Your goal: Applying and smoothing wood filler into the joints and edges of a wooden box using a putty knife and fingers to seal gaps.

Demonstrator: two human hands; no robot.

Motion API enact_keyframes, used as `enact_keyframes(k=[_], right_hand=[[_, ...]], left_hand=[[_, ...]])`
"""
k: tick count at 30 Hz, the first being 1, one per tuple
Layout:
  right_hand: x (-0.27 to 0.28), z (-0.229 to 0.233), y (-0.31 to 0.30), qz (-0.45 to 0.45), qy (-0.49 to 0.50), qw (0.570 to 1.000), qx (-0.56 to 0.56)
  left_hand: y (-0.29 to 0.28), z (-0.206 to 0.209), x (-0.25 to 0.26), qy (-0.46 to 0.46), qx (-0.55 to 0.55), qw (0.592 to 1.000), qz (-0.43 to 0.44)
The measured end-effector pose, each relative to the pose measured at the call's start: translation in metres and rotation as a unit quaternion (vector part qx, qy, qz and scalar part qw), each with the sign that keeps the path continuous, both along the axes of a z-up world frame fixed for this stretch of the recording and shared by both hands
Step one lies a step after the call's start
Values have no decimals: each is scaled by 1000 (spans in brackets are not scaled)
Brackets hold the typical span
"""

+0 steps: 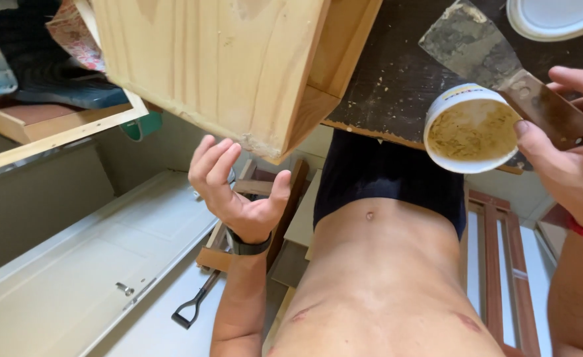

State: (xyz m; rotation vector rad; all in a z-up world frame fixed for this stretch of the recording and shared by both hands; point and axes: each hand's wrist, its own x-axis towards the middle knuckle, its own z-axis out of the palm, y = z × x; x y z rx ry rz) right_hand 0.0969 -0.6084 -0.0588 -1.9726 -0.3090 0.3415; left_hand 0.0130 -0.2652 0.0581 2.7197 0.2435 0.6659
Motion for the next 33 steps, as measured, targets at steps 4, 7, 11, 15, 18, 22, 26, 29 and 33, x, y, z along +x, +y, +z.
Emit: enact_keyframes(k=[4, 7, 11, 15, 18, 22, 26, 29, 33], right_hand=[[-10, 20, 4, -61, -55, 995, -48], [-28, 22, 2, -113, 40, 993, -16], [-54, 39, -5, -210, 164, 962, 58], [-81, 38, -15, -253, 201, 944, 68], [-79, 44, -13, -250, 202, 946, -34], [-86, 31, -17, -251, 176, 946, -101], [-85, 30, -19, -245, 144, 957, -60], [-81, 32, -22, -248, 130, 959, -37], [-82, 25, -32, -238, 109, 965, -11]], left_hand=[[4, -10, -4, -59, -30, 989, -133], [-9, -24, -9, -6, -76, 957, -278], [-41, -40, 13, 107, -173, 890, -408], [-63, -50, 26, 196, -178, 861, -435], [-73, -51, 41, 221, -154, 859, -436], [-98, -76, 60, 222, -112, 851, -463], [-138, -131, 60, 208, 94, 860, -457], [-155, -173, 66, 248, 152, 840, -459], [-159, -202, 72, 280, 217, 801, -482]])
